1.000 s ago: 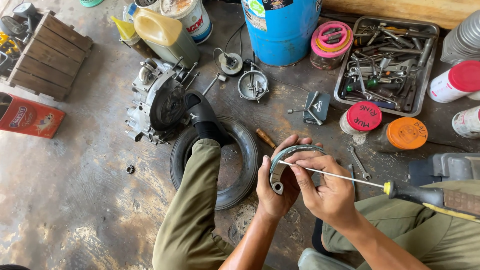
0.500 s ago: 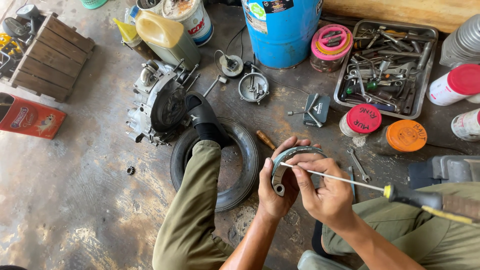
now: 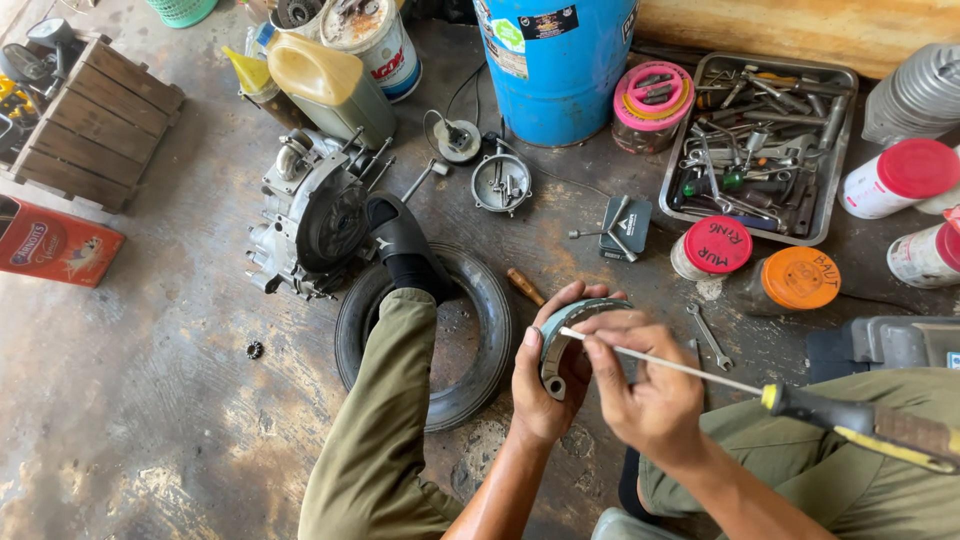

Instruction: The person sits on the workshop floor holding a pair of motorcycle brake shoes and uses a long screwdriver to lever and seat the return spring between them, repositioning the shoes and spring repeatedly while working the spring into place.

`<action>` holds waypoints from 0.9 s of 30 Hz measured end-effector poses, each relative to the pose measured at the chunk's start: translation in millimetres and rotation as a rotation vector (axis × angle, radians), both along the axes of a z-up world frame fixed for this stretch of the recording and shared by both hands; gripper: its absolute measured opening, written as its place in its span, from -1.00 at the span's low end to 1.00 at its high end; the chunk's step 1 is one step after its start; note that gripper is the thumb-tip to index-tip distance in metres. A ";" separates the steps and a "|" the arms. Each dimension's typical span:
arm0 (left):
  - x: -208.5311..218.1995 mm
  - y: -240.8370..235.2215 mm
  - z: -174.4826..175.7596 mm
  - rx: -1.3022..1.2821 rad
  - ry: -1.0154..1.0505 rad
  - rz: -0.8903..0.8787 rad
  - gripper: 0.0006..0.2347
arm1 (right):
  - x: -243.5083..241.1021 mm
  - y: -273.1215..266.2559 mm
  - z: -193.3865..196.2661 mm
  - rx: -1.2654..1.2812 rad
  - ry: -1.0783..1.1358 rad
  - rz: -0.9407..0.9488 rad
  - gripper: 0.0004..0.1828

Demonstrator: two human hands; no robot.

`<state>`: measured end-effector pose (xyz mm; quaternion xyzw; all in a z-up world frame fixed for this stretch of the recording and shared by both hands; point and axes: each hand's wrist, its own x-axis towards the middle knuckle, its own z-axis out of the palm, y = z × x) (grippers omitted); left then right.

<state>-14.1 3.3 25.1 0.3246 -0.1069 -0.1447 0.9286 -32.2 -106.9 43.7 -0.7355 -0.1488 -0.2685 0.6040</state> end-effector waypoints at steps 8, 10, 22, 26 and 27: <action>-1.0 -1.3 4.6 -0.010 -0.008 0.005 -0.48 | -4.7 3.1 13.0 0.020 0.050 -0.041 -0.79; -1.2 -2.7 3.9 -0.014 -0.038 0.011 -0.49 | -4.6 2.3 11.5 0.011 0.035 -0.020 -0.80; -4.8 -2.0 7.1 -0.015 0.042 0.021 -0.47 | -4.0 -1.2 5.2 0.118 0.091 -0.029 -0.78; -3.8 -3.6 6.6 -0.002 -0.039 0.041 -0.48 | -2.1 -1.9 3.6 0.070 0.046 -0.033 -0.79; -4.5 -3.0 5.5 0.006 -0.038 0.042 -0.48 | -2.2 -2.1 2.0 0.062 0.058 -0.057 -0.79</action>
